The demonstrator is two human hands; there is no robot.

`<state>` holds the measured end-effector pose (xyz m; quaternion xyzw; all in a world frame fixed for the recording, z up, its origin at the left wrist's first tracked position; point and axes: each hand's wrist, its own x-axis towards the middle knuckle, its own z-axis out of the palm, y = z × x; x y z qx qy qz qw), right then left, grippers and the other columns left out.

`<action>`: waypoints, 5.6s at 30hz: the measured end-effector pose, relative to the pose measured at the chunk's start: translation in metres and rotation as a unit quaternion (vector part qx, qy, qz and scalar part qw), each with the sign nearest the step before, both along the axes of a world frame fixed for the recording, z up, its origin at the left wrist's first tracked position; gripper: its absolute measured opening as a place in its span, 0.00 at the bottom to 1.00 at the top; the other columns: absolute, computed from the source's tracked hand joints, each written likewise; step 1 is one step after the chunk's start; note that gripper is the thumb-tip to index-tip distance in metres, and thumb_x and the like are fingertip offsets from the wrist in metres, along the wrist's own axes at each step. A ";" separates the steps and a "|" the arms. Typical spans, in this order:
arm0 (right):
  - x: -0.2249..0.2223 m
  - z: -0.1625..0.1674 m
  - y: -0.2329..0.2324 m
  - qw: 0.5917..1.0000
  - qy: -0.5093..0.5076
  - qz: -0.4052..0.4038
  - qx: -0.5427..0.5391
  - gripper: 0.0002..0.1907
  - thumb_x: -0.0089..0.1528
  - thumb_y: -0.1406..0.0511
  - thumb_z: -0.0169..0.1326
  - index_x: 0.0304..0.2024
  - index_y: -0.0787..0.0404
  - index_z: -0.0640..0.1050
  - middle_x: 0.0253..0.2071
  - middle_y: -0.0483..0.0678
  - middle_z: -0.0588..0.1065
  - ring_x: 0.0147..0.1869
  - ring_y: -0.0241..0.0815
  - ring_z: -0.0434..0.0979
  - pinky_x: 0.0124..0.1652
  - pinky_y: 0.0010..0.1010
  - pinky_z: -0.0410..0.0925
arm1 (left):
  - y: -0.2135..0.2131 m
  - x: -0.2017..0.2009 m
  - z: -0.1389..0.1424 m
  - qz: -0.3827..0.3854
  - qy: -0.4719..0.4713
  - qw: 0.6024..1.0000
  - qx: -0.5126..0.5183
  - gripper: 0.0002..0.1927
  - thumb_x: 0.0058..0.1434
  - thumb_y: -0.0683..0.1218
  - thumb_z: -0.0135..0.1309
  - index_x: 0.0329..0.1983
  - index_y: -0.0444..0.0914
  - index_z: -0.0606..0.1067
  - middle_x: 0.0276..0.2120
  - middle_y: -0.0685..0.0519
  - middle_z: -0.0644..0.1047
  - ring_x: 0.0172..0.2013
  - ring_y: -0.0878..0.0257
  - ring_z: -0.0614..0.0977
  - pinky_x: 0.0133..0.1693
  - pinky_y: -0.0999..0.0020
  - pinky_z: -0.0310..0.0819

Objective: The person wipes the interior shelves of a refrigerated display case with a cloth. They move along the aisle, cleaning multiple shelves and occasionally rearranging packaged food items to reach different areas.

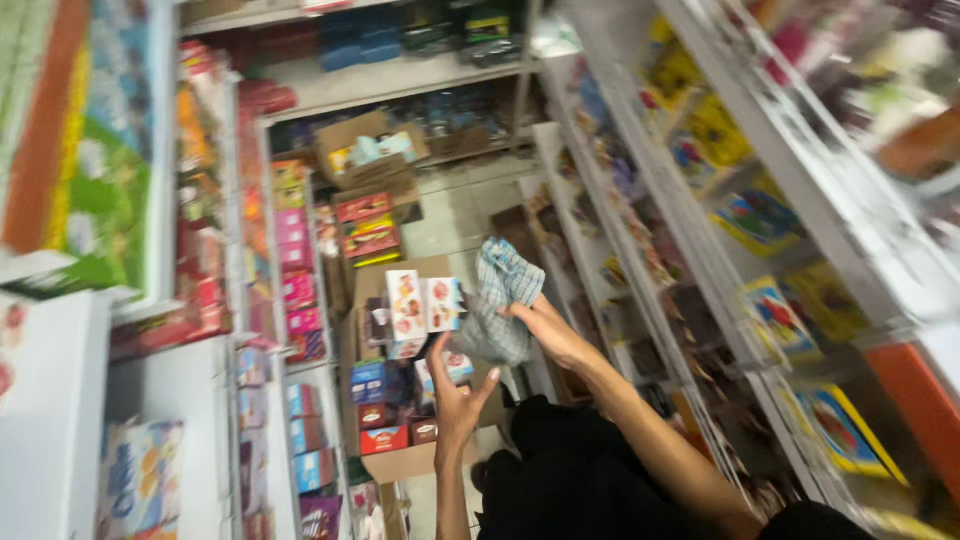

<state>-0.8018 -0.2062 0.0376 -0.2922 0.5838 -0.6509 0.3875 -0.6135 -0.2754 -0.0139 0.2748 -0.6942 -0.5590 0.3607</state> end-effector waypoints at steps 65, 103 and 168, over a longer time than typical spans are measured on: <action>0.243 0.000 -0.090 0.743 0.272 0.606 -0.084 0.29 0.57 0.75 0.52 0.64 0.69 0.70 0.54 0.56 0.76 0.57 0.47 0.75 0.57 0.35 0.66 | 0.075 0.296 -0.064 0.540 -0.022 0.841 -0.023 0.16 0.77 0.50 0.46 0.53 0.35 0.79 0.51 0.50 0.81 0.52 0.60 0.82 0.58 0.62 0.75; 0.511 0.024 0.071 0.627 0.279 0.725 -0.048 0.22 0.59 0.74 0.52 0.57 0.68 0.70 0.45 0.53 0.77 0.47 0.41 0.76 0.48 0.31 0.68 | 0.131 0.660 -0.058 0.713 -0.445 0.532 0.107 0.21 0.61 0.55 0.49 0.56 0.46 0.78 0.53 0.50 0.80 0.57 0.52 0.78 0.59 0.50 0.68; 0.045 -0.015 0.072 0.971 0.226 -0.027 0.075 0.08 0.67 0.68 0.57 0.44 0.70 0.80 0.39 0.47 0.75 0.44 0.36 0.73 0.44 0.27 0.67 | 0.046 -0.011 -0.036 0.006 0.159 0.882 0.444 0.26 0.68 0.43 0.48 0.70 0.37 0.64 0.55 0.50 0.77 0.51 0.63 0.78 0.55 0.68 0.73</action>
